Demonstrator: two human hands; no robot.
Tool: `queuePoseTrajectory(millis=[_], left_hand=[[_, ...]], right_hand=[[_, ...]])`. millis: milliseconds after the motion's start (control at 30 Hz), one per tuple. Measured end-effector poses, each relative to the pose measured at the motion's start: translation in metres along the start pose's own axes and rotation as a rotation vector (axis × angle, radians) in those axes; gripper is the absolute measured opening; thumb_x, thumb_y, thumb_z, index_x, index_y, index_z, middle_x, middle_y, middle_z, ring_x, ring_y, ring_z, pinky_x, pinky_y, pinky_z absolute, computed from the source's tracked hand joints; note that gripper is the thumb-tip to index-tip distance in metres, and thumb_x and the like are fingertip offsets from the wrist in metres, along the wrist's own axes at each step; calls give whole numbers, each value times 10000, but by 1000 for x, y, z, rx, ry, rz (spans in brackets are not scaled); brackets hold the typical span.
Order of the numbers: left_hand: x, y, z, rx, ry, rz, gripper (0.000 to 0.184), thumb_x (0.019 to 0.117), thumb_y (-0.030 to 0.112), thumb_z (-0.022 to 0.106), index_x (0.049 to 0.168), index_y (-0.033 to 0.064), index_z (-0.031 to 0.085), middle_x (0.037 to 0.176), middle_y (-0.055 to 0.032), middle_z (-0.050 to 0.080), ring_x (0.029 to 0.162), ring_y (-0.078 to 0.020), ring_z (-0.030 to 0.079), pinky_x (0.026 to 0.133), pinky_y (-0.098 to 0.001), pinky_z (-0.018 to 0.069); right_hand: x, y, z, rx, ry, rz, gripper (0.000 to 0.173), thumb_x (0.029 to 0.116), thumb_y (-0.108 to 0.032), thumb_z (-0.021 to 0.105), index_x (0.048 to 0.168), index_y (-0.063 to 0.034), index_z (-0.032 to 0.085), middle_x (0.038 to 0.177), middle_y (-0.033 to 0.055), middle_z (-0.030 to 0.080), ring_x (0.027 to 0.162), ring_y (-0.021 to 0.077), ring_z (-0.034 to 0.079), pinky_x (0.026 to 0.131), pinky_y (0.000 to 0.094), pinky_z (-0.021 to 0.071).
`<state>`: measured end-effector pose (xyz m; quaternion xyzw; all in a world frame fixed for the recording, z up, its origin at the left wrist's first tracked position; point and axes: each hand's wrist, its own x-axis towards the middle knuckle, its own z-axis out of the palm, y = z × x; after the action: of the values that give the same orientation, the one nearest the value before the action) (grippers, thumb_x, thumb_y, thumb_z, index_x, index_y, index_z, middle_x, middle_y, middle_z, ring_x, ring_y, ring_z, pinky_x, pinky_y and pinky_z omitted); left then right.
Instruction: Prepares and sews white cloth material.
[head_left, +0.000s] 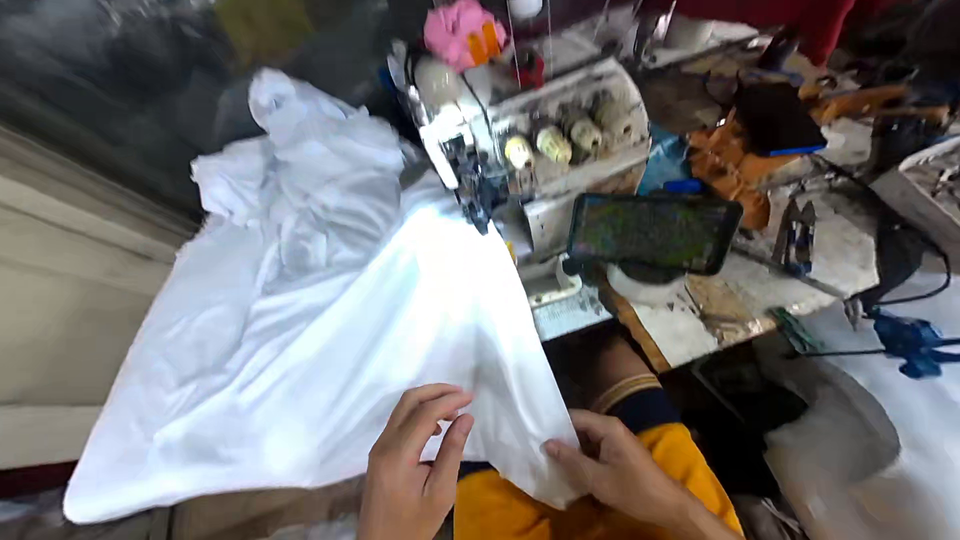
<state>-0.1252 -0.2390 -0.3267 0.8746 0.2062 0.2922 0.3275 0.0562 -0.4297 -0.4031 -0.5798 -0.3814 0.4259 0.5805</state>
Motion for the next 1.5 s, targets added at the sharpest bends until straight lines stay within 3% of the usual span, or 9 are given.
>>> queuePoseTrajectory(millis=[133, 333, 500, 633, 733, 867, 1067, 1267, 1500], left_hand=[[-38, 5, 28, -90, -54, -26, 193, 1027, 233, 610, 1103, 118, 745, 1034, -2, 708, 856, -72, 672, 694, -235, 591], [-69, 13, 56, -43, -179, 2, 188, 1034, 251, 602, 1087, 167, 761, 1074, 19, 712, 1003, -82, 678, 859, -286, 601], [-80, 5, 45, -63, -114, -66, 198, 1025, 258, 617, 1108, 140, 752, 1062, 13, 703, 889, -61, 683, 731, -232, 612], [-92, -25, 31, 114, 61, -219, 226, 1003, 309, 624, 1052, 120, 738, 959, 21, 696, 788, -46, 670, 644, -222, 591], [-106, -31, 26, 88, 115, -335, 221, 990, 310, 645, 1022, 108, 726, 869, 38, 710, 707, -29, 664, 611, -217, 585], [-126, -30, 38, 46, 45, -345, 195, 993, 278, 641, 1018, 109, 735, 883, 35, 713, 724, -31, 668, 632, -221, 592], [-120, -10, 57, -213, -37, -309, 153, 1002, 222, 658, 1060, 98, 727, 916, 18, 727, 730, -90, 692, 627, -260, 612], [-101, 3, 67, -243, -123, -240, 173, 1010, 237, 640, 1072, 106, 735, 935, 26, 716, 762, -67, 681, 650, -239, 602], [-105, 5, 66, -312, -172, -291, 172, 1013, 231, 646, 1079, 97, 731, 916, 15, 721, 737, -93, 685, 636, -252, 602]], right_hand=[[-19, 8, -3, 23, 49, 112, 195, 1008, -189, 666, 1137, -43, 675, 981, 55, 756, 833, 186, 758, 742, 371, 671], [-37, 4, -1, 26, 24, 181, 202, 1004, -177, 669, 1148, -36, 684, 1000, 58, 763, 860, 199, 762, 768, 378, 671], [-45, -4, -1, -22, 117, 119, 229, 955, -195, 730, 1139, -60, 702, 979, 43, 763, 812, 179, 751, 705, 349, 661], [-44, -1, 0, -41, 192, 116, 275, 899, -218, 786, 1116, -80, 687, 923, 29, 749, 758, 163, 729, 649, 318, 635], [-47, 9, -2, -92, 209, 140, 286, 896, -255, 783, 1117, -99, 689, 913, 8, 745, 746, 134, 716, 632, 289, 615], [-53, 7, -5, 2, 142, 215, 223, 996, -223, 679, 1150, -62, 682, 953, 55, 750, 753, 189, 735, 608, 326, 633], [-54, -14, -6, -22, 241, 155, 329, 910, -150, 772, 1209, -53, 675, 930, 47, 759, 721, 184, 731, 621, 306, 639], [-57, 2, -12, -115, 248, 156, 361, 856, -222, 815, 1178, -105, 700, 931, 5, 750, 756, 141, 718, 646, 285, 620], [-60, -14, -18, 94, 114, 205, 241, 948, -174, 737, 1153, -52, 703, 914, 82, 742, 727, 212, 727, 620, 339, 638]])
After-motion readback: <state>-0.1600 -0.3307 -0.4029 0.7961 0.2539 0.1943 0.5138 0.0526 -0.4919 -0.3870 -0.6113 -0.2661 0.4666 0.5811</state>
